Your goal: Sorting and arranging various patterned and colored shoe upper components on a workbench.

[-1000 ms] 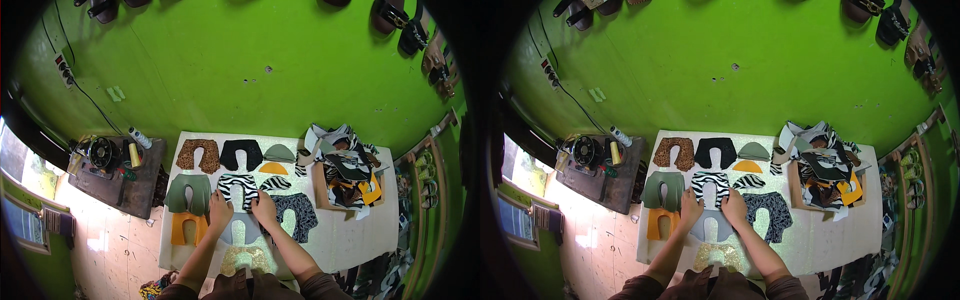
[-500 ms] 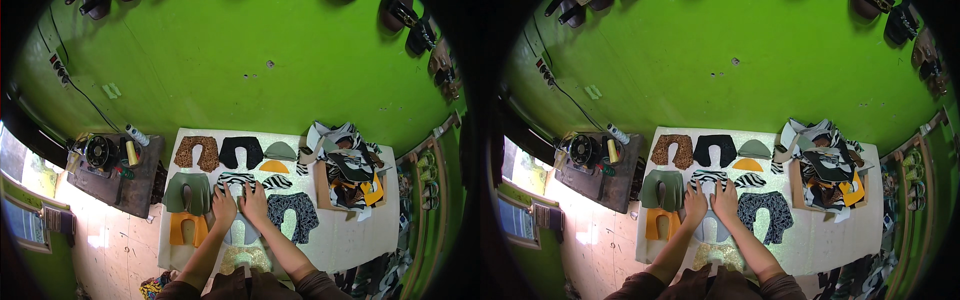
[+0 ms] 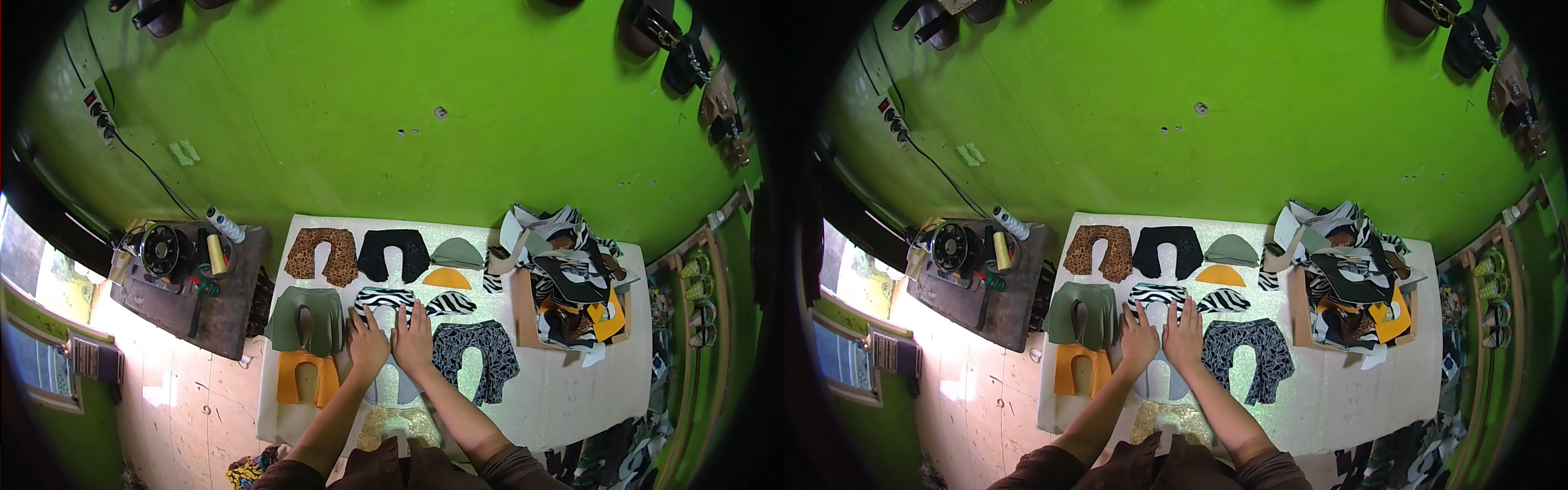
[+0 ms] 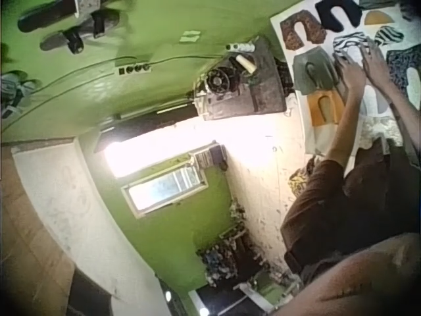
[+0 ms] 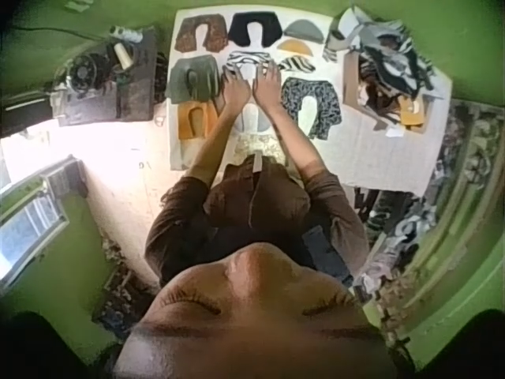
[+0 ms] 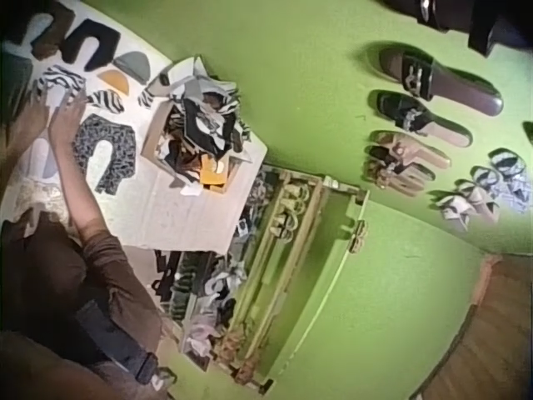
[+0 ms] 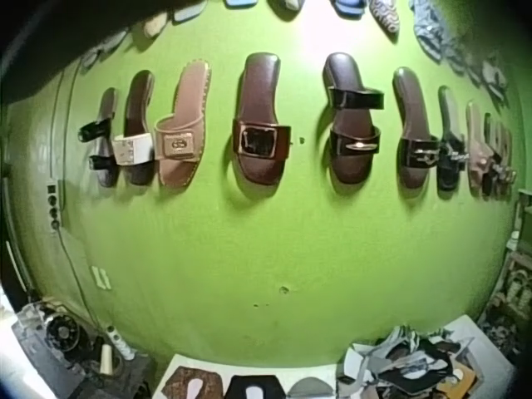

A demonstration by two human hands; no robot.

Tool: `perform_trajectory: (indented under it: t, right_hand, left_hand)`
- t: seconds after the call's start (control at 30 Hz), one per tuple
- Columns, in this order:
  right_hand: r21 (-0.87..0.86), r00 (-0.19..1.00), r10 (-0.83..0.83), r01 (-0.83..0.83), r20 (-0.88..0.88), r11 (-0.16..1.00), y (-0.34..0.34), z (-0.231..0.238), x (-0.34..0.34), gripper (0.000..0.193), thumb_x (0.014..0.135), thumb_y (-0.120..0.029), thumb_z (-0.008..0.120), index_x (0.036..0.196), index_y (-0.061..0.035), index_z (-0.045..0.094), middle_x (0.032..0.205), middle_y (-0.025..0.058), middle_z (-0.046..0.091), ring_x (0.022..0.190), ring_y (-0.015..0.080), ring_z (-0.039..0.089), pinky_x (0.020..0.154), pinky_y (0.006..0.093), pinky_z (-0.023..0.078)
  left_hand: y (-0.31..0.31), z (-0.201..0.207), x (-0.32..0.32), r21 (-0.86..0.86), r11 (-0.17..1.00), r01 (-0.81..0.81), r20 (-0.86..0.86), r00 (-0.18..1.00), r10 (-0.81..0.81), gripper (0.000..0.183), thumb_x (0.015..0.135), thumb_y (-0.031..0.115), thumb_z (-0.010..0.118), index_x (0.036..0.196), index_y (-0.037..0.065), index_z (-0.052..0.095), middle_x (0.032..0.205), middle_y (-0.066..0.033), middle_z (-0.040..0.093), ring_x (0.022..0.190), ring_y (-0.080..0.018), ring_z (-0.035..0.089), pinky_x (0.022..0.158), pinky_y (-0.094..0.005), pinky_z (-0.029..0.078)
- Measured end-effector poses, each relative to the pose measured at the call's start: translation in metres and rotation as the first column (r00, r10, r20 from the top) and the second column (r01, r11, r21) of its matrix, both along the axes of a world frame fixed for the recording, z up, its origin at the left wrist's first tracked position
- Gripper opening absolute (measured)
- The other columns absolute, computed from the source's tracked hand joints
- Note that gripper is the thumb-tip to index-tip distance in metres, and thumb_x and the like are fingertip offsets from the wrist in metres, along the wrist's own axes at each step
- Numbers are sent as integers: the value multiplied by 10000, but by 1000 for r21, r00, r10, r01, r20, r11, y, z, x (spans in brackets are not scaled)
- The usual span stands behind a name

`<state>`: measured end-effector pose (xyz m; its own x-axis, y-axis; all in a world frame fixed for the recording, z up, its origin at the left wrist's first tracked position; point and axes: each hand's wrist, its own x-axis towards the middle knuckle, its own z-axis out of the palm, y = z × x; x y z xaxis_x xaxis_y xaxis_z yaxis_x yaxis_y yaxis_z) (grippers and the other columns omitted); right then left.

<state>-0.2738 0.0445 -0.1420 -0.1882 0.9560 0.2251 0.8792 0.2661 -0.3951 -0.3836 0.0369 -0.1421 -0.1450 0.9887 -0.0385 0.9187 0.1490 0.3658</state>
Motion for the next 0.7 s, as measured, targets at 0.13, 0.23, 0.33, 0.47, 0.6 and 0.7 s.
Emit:
perform_trajectory:
  t: [0.13, 0.23, 0.33, 0.47, 0.6, 0.7]
  right_hand:
    - [-34, 999, -3, 4, 32, 999, -2, 4, 2, 547, 832, -245, 486, 1302, -15, 327, 1347, 275, 253, 1246, 406, 271, 1007, 508, 233]
    - [-93, 999, 40, -36, 34, 995, 0, 17, 8, 530, 856, -257, 454, 1302, -2, 325, 1363, 257, 247, 1272, 388, 237, 1020, 504, 213]
    - [-171, 995, 100, -103, -23, 980, -5, 43, 25, 475, 890, -241, 402, 1286, 16, 351, 1370, 223, 274, 1285, 363, 231, 1032, 478, 216]
    - [-143, 991, 96, -108, -90, 984, -19, 54, 55, 413, 895, -211, 399, 1224, 37, 427, 1315, 203, 375, 1260, 362, 281, 1027, 443, 244]
    - [-162, 988, 78, -100, -133, 982, -38, 55, 83, 390, 893, -189, 408, 1209, 36, 444, 1285, 198, 412, 1247, 362, 298, 1024, 439, 248]
    - [-152, 978, 130, -155, -162, 976, -55, 54, 107, 388, 899, -194, 395, 1207, 37, 449, 1293, 183, 408, 1249, 337, 306, 1029, 406, 251]
  left_hand:
    - [-1, 19, 4, -32, 998, -51, 91, 994, 53, 641, 783, 242, 497, 1324, -21, 276, 1362, -300, 196, 1247, -447, 232, 1013, -476, 238]
    - [-11, 28, 7, 121, 992, 37, -61, 998, -30, 564, 768, 235, 502, 1276, 17, 392, 1373, -252, 238, 1267, -402, 239, 1013, -476, 237]
    - [-22, 45, 16, 125, 989, 77, 30, 996, -81, 514, 757, 227, 505, 1236, 48, 459, 1385, -206, 258, 1276, -362, 250, 1013, -467, 238]
    - [-36, 58, 37, 158, 978, 135, 64, 987, -146, 496, 765, 200, 521, 1241, 76, 459, 1358, -222, 295, 1256, -381, 280, 1011, -457, 253]
    - [-46, 58, 66, 154, 973, 171, 71, 980, -184, 461, 765, 205, 514, 1208, 77, 496, 1332, -205, 345, 1242, -347, 315, 997, -470, 260]
    - [-54, 55, 97, 178, 965, 195, 113, 970, -217, 432, 784, 197, 508, 1197, 70, 503, 1299, -221, 381, 1209, -373, 347, 983, -470, 274]
